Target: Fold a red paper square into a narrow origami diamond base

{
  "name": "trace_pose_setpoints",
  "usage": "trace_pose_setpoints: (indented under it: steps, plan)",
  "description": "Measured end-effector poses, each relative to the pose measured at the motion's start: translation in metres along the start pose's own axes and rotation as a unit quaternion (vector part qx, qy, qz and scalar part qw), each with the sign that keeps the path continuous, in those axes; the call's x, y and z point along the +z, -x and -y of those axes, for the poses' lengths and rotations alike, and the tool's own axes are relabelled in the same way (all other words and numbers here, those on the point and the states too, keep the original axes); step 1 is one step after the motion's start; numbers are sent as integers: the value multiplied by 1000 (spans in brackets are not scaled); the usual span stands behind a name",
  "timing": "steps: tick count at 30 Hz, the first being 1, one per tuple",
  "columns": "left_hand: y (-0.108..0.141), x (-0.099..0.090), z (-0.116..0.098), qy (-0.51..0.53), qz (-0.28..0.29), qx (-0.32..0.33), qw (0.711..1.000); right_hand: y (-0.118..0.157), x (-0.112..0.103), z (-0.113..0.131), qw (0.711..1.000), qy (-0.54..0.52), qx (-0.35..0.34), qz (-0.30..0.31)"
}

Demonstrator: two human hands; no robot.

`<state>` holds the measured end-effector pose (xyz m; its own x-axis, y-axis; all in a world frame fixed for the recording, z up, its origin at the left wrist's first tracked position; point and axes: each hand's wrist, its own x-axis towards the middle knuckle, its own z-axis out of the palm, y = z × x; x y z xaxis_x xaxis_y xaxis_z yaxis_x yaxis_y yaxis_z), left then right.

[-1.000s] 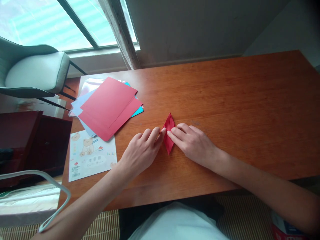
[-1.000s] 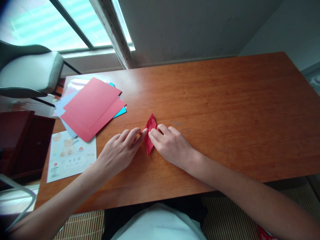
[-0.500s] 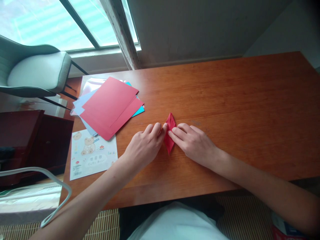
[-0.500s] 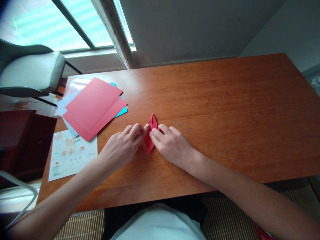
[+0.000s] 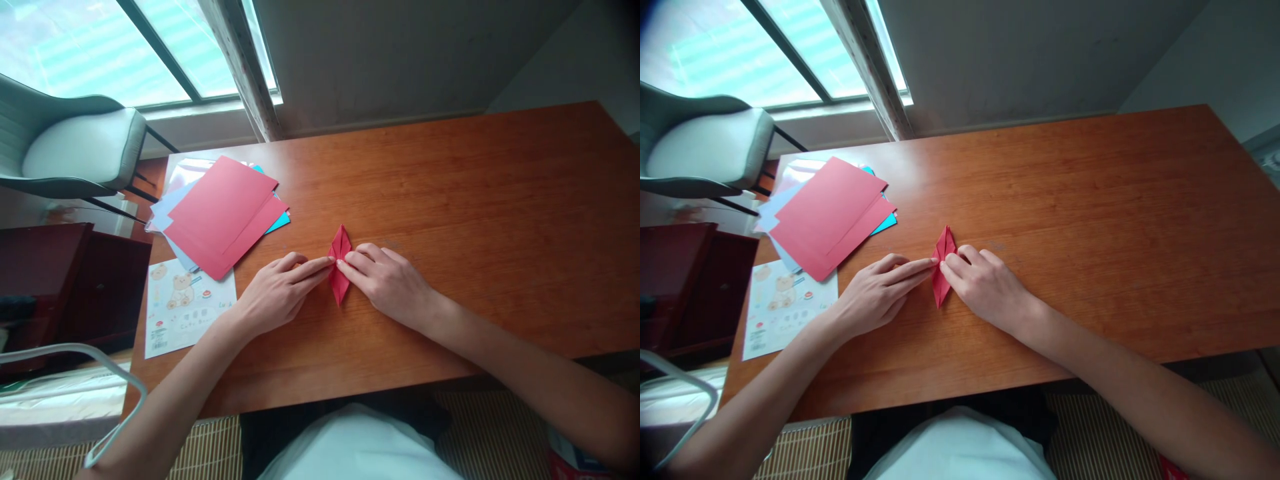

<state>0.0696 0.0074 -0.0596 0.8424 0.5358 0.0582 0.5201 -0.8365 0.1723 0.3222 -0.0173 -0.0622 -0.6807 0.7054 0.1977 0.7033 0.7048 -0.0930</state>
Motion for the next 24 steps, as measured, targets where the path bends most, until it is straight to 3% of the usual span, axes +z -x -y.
trace_pose_setpoints:
  steps: [6, 15, 21, 24]
  plan:
    - [-7, -5, 1, -15, 30, 13, 999, 0, -2, -7, 1000, 3, -14, 2]
    - [-1, 3, -27, -41, 28, -25, 998, 13, -1, -3, 998, -53, 33, -23]
    - [-5, 3, -16, 17, 11, -22, 1000, 18, -1, 7, 996, -57, 64, -18]
    - [-6, 4, -10, 37, 4, -20, 999, 15, -8, 8, 988, -123, 92, -12]
